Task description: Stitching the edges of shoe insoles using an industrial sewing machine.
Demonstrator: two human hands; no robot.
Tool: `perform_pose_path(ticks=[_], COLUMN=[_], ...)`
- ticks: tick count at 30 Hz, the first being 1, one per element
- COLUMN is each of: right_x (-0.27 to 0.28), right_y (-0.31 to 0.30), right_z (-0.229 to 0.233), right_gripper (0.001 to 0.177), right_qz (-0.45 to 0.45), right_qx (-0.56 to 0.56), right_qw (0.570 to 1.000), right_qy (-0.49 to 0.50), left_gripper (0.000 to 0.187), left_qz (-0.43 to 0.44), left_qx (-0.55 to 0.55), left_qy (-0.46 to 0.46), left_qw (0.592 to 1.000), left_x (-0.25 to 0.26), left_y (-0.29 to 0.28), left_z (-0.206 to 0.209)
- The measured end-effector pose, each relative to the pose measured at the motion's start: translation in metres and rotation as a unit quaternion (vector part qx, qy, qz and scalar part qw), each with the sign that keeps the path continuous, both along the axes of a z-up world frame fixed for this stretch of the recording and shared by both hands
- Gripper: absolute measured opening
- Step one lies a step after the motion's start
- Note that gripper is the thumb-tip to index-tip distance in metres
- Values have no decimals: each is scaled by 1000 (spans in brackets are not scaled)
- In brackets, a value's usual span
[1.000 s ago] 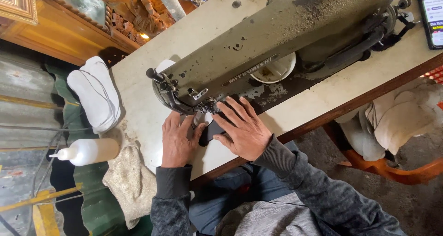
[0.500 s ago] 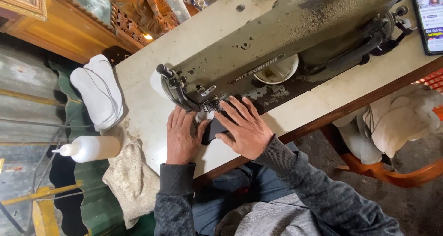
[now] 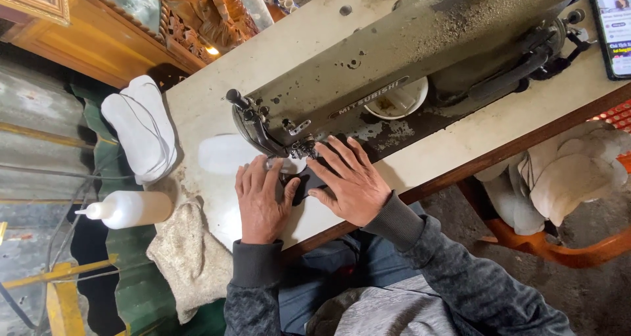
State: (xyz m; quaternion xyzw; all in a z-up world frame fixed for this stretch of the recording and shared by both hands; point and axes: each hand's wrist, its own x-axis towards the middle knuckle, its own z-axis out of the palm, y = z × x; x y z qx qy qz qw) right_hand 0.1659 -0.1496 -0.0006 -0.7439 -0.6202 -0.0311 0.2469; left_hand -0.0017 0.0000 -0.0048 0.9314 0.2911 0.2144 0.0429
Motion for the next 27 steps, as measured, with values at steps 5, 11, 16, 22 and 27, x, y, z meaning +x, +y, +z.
perform_pose_path(ticks=[5, 11, 16, 22, 27], right_x=[0, 0, 1, 2, 5], right_y=[0, -1, -1, -2, -2], right_z=[-1, 1, 4, 3, 0], right_gripper=[56, 54, 53, 52, 60], right_qz=[-3, 0, 2, -3, 14], right_qx=[10, 24, 42, 61, 61], right_qw=[1000, 1000, 999, 998, 998], right_qy=[-5, -3, -4, -3, -14], left_gripper=[57, 51, 47, 50, 57], left_qz=[13, 18, 5, 16, -24], left_qx=[20, 33, -7, -88, -82], left_qy=[-6, -11, -28, 36, 67], left_qw=[1000, 999, 1000, 995, 994], left_x=[-4, -9, -7, -17, -32], left_y=[-2, -6, -23, -41, -54], left_z=[-3, -5, 16, 39, 47])
